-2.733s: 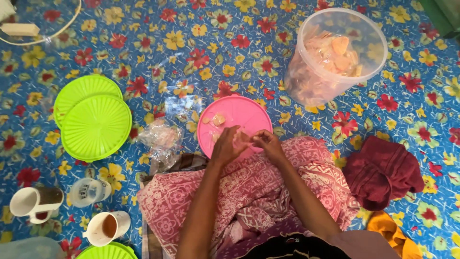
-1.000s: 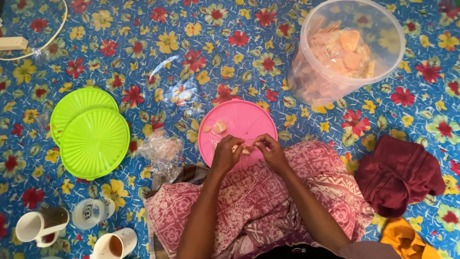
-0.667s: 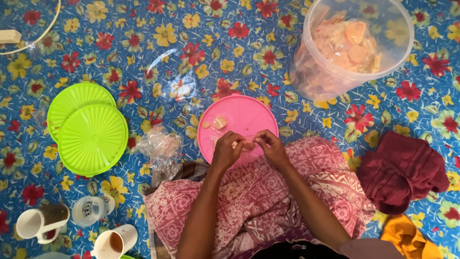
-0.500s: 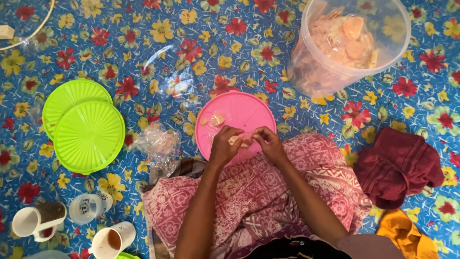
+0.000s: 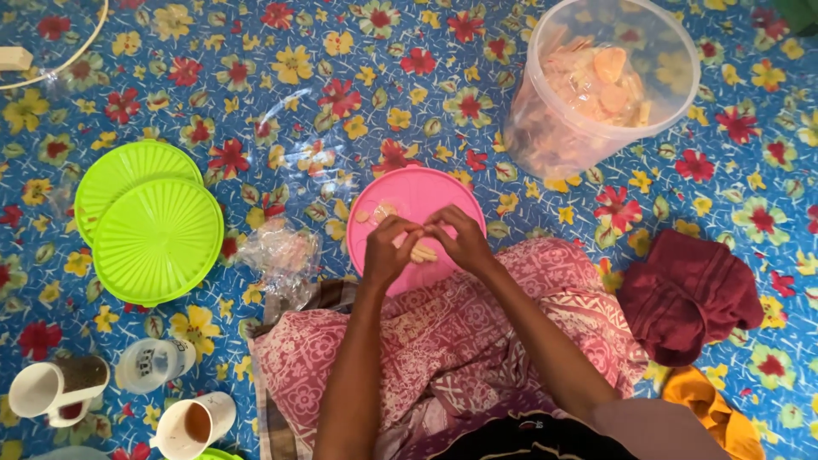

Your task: The person tears food material into small pieces and places them on a plastic lid.

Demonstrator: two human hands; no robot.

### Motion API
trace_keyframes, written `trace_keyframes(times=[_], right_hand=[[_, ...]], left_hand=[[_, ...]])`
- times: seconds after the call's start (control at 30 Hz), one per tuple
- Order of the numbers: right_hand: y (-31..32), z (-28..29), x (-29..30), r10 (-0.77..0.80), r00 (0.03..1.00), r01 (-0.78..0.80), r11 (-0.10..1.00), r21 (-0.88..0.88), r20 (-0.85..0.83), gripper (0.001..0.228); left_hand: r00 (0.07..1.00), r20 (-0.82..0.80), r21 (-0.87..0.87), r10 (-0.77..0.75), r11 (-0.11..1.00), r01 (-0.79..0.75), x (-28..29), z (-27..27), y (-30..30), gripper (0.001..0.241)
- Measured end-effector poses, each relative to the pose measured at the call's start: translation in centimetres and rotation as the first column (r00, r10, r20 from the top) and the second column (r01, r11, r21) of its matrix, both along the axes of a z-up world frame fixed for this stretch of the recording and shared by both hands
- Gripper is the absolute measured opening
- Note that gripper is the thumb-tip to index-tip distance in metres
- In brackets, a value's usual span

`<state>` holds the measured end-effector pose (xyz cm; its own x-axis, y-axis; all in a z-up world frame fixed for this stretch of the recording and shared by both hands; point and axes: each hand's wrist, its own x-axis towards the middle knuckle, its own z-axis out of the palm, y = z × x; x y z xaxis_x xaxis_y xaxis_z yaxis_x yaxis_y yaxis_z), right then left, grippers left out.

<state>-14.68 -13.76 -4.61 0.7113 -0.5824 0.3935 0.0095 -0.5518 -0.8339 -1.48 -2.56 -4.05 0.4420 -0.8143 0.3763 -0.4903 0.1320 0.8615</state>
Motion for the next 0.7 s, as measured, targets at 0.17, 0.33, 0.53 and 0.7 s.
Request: trace_keyframes(times=[0.17, 0.33, 0.53, 0.7], right_hand=[[0.5, 5.0, 3.2, 0.081, 0.997, -0.081, 0.990, -0.115, -0.003, 0.006], [1.4, 5.9, 5.0, 0.109, 0.993, -0.117, 0.974, -0.195, -0.055, 0.005], [2.8, 5.8, 5.1, 0.103, 0.988, -0.126, 0.968, -0.216, -0.114, 0.003], [3.1, 5.0, 4.0, 0.035, 0.988, -0.078, 0.955, -0.285, -0.150, 0.004]], left_hand=[[0.991, -0.059, -0.132, 0.120, 0.983, -0.127, 1.2, 3.8, 1.4, 0.008], [0.971, -0.119, -0.224, 0.205, 0.948, -0.228, 1.9, 5.4, 2.7, 0.006], [0.968, -0.075, -0.275, 0.239, 0.928, -0.251, 2.2, 4.8, 3.2, 0.003], [0.972, -0.069, -0.313, 0.226, 0.920, -0.236, 1.8, 4.9, 3.2, 0.006]])
